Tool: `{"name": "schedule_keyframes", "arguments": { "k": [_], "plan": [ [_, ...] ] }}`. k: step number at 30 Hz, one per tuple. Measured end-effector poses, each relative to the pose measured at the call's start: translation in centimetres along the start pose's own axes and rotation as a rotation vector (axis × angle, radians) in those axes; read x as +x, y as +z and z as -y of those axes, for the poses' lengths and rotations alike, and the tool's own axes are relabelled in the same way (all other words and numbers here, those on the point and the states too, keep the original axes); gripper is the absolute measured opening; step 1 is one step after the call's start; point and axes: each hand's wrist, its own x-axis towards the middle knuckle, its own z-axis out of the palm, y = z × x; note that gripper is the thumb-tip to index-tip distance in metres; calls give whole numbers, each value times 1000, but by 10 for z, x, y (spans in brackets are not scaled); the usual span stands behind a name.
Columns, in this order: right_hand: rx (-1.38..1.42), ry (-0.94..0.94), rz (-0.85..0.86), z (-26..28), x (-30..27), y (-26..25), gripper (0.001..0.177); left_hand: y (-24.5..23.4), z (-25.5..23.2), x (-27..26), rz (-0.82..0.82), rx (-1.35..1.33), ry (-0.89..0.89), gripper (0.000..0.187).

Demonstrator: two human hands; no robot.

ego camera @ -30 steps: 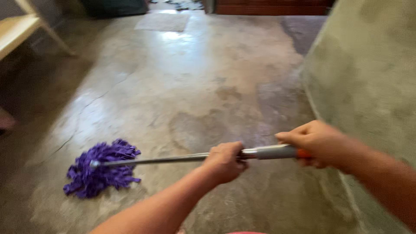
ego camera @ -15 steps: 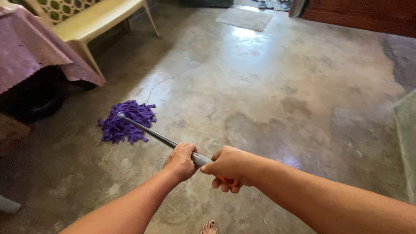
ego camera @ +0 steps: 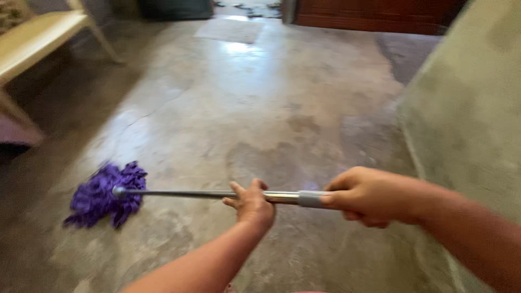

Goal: The person mops a concrete floor using a purple mop, pushing and pulling it across the surface.

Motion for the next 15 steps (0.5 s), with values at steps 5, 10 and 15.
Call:
{"name": "schedule_keyframes", "arguments": {
  "k": [5, 10, 15],
  "plan": [
    [64, 166, -113, -104, -59, -62, 39, 53, -102, -76, 220, -2, 21, 38],
    [263, 238, -188, -202, -94, -89, 37, 99, -162, -116, 381, 54, 99, 40],
    [453, 276, -189, -237, -86, -67, 32, 112, -151, -106, 558, 217, 257, 42]
  ]
}}
